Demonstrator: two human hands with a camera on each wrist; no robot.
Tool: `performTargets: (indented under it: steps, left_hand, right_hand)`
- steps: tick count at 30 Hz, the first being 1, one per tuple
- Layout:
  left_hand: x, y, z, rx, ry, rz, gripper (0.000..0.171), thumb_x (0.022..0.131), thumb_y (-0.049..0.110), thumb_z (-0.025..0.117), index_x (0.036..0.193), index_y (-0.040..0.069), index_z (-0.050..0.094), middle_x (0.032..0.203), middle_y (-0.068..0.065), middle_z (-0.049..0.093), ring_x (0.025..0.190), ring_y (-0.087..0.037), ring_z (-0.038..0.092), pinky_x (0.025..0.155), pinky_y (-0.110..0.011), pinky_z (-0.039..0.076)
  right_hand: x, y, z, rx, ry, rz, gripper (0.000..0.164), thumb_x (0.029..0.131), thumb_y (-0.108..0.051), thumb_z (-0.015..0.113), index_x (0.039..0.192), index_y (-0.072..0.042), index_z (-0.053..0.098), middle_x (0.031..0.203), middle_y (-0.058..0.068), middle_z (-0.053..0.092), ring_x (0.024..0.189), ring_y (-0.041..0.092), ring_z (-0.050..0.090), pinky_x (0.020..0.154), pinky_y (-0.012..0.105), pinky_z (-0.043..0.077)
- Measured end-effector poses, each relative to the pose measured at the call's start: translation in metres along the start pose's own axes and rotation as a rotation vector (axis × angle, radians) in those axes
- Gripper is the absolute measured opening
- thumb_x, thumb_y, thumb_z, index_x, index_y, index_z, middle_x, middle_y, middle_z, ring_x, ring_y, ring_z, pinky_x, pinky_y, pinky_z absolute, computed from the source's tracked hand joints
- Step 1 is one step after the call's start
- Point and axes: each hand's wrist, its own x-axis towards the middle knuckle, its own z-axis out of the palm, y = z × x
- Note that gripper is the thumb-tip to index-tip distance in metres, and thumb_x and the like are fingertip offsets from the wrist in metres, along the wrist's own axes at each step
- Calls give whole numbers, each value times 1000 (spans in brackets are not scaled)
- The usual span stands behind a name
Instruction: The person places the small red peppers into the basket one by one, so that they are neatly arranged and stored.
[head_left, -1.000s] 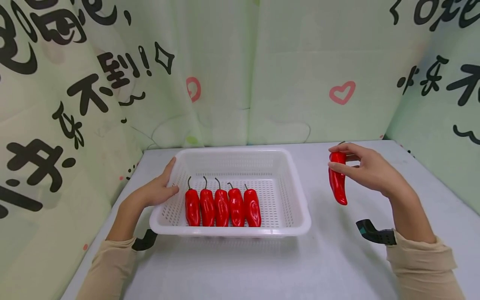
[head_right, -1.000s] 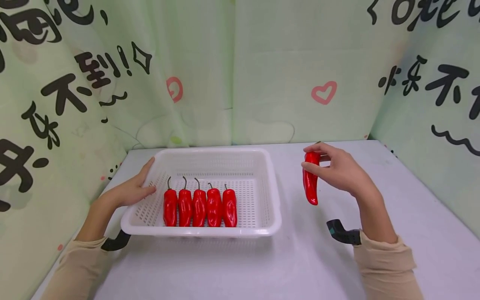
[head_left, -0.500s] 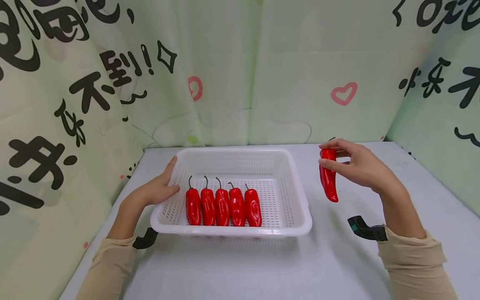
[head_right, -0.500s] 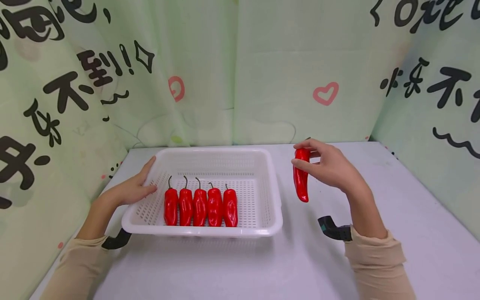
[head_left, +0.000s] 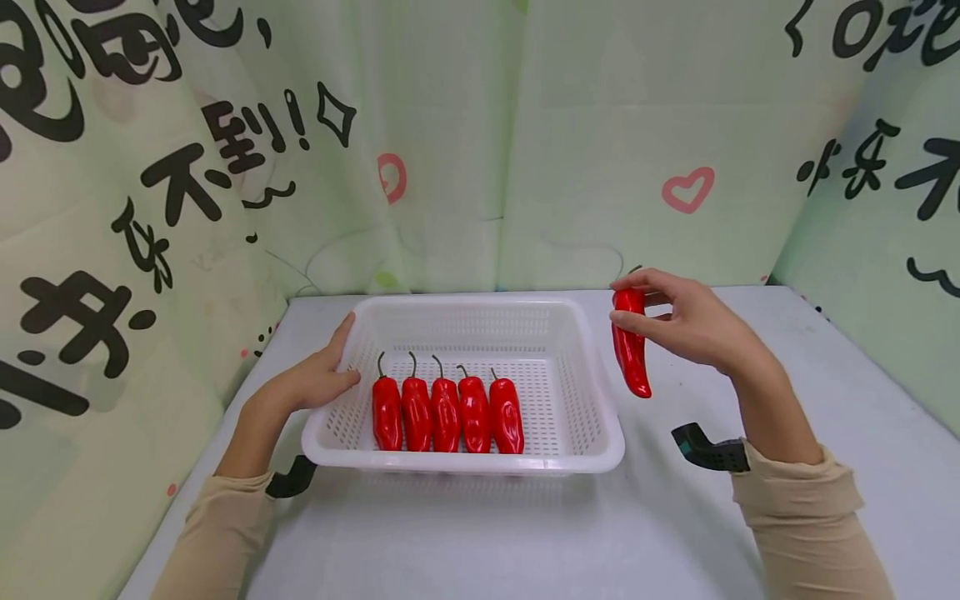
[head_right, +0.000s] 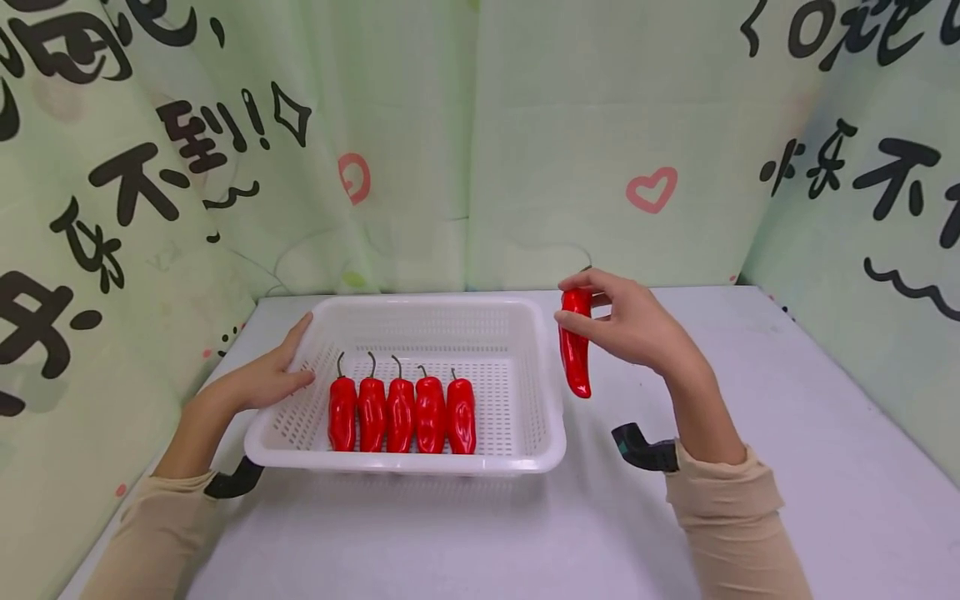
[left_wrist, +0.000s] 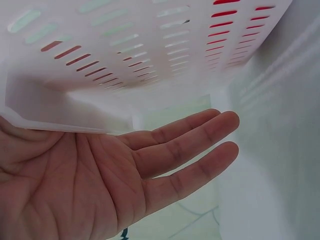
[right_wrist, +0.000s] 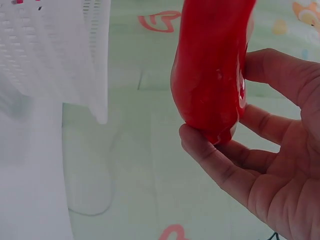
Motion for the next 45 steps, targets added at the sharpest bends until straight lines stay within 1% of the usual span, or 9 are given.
performTargets:
  steps: [5,10,17,26,30,37,45]
  left_hand:
    - [-1,1,0,-11,-6,-4,94,100,12,54,162,13,-16,162,-34,18,119,-50,59,80,-53,62]
    - [-1,1,0,-3,-9,1,94,99,10,53,162,11,-17,161,-35,16,118,-51,59,80,-54,61]
    - [0,2,0,4,-8,5,93,100,10,53,162,9,-16,162,-35,16,117,-50,60,81,-54,61]
    - [0,2,0,18,-5,2,91,100,10,52,162,8,-15,160,-36,21,112,-47,63,81,-54,61]
    - [0,2,-1,19,-1,3,91,99,10,52,162,8,-14,159,-37,23,109,-46,65,79,-54,62]
    - [1,0,-1,30,-2,16,88,100,11,48,162,6,-14,161,-36,20,110,-44,63,84,-56,60]
    - [1,0,0,22,0,9,89,100,10,50,162,6,-13,160,-36,22,108,-44,64,81,-55,61]
  right_hand:
    - [3,-10,4,12,-11,-10,49,97,-32,70,140,-10,56,127,16,62,120,40,57,87,54,59]
    - [8,-20,8,16,-22,-32,51,97,-33,70,139,-10,56,126,15,62,120,38,58,87,52,60]
    - [16,-31,16,9,-27,-70,49,96,-30,72,137,-8,58,123,14,64,119,37,59,88,52,60]
    - [28,-42,31,19,-54,-99,45,95,-26,73,134,-8,60,124,14,65,119,36,59,90,51,60]
    - [34,-45,38,22,-63,-105,44,94,-23,73,133,-7,60,123,14,65,118,35,59,91,50,60]
    - [46,-46,50,24,-83,-108,41,94,-21,73,131,-6,62,117,12,67,118,35,60,90,48,60]
    - [55,-47,60,-8,-92,-108,44,92,-21,74,131,-5,62,120,15,66,117,36,60,86,46,61]
